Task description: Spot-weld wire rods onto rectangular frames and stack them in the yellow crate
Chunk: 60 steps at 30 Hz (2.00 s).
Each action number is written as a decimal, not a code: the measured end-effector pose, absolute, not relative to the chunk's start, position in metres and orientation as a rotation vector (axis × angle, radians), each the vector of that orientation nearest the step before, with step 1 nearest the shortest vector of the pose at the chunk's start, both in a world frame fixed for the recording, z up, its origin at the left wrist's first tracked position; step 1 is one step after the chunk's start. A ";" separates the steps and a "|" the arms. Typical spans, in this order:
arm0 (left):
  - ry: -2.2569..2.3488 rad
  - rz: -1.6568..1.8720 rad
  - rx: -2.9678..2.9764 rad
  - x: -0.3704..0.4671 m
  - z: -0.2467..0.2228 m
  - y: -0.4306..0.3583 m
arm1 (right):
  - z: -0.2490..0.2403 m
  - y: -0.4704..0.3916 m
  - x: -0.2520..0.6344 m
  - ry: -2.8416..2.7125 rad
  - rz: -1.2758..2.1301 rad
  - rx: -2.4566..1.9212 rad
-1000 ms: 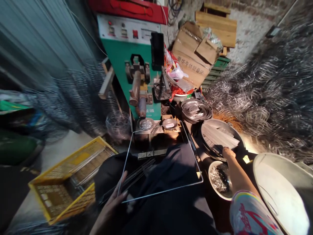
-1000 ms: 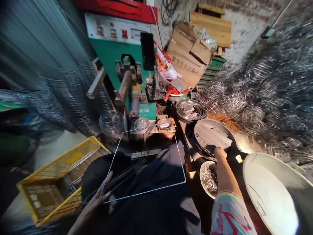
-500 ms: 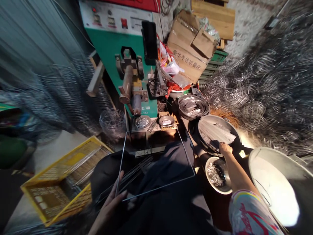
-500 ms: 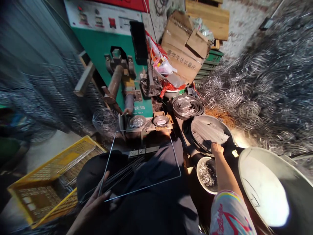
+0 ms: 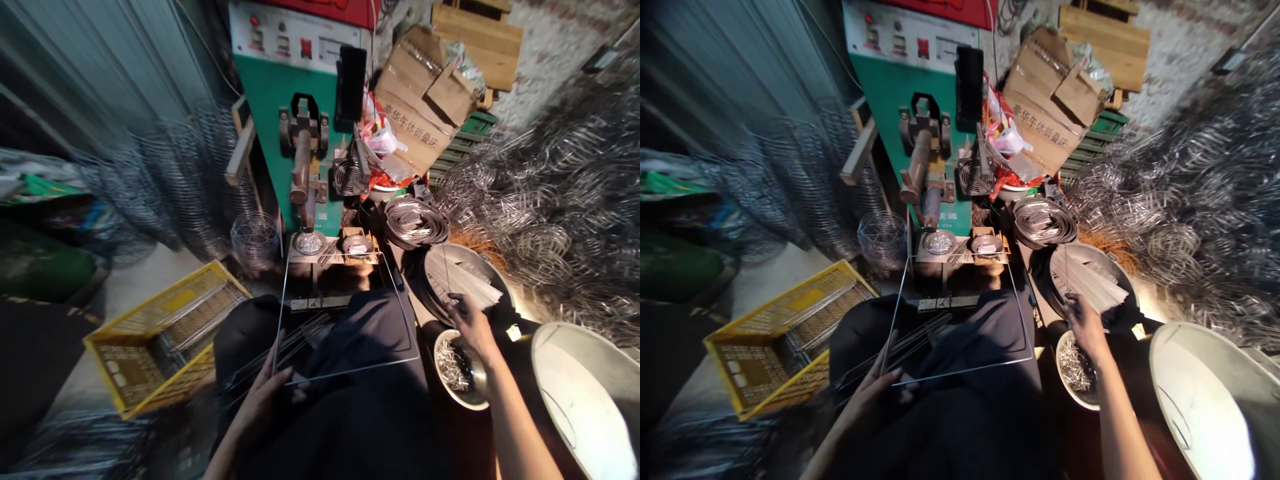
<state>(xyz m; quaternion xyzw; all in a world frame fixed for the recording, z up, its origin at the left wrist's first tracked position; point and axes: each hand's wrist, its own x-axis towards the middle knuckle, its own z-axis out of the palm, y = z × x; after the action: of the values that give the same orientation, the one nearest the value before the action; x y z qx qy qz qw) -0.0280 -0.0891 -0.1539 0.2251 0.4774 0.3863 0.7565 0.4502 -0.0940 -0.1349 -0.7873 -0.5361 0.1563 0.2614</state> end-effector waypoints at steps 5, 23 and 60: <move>0.934 0.830 0.531 -0.034 -0.168 -0.091 | -0.117 -0.094 0.326 -1.682 0.581 -1.761; 0.824 0.840 0.511 -0.043 -0.190 -0.098 | -0.139 -0.053 0.224 -1.526 0.858 -1.642; 0.813 0.932 0.576 -0.053 -0.178 -0.095 | -0.121 -0.065 0.214 -1.745 0.918 -1.452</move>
<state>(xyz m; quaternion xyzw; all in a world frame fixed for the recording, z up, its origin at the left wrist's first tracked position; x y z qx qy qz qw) -0.0534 -0.0952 -0.1779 0.2661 0.3758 0.4308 0.7761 0.2138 -0.0650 -0.1206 -0.5577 -0.6702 0.3528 0.3397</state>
